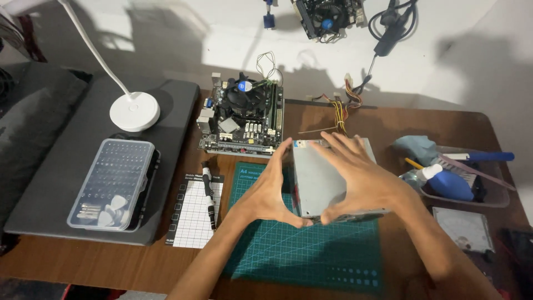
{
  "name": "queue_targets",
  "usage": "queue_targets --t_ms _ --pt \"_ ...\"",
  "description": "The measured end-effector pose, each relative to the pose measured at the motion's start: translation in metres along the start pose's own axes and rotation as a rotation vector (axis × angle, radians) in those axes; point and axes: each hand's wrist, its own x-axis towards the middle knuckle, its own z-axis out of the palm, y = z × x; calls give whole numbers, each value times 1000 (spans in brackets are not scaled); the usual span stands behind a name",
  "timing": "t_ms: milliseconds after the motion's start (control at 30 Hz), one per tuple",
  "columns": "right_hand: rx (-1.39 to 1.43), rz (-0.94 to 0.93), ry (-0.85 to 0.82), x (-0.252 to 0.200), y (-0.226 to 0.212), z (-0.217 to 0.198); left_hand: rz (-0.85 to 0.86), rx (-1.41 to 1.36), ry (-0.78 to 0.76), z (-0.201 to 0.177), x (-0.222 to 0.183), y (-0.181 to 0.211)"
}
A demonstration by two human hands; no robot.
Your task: Unscrewing the metal casing of a computer power supply unit and prying it open to reveal internal components.
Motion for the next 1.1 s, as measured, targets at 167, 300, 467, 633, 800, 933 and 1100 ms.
queue_targets --t_ms 167,300,467,633,800,933,1100 --pt "-53 28 229 11 20 5 -56 -48 46 7 -10 3" --pt "23 48 468 19 34 20 -211 40 9 15 -15 -14" --pt "44 28 621 23 41 24 -232 91 -61 6 -13 5" --pt "296 -65 816 20 48 16 -215 -115 -33 3 -10 12" --pt "692 274 772 19 50 4 -218 -233 132 10 1 23" --pt "739 442 754 18 61 12 -310 -200 134 14 7 20" --pt "922 512 796 10 40 11 -300 -389 201 19 5 20"
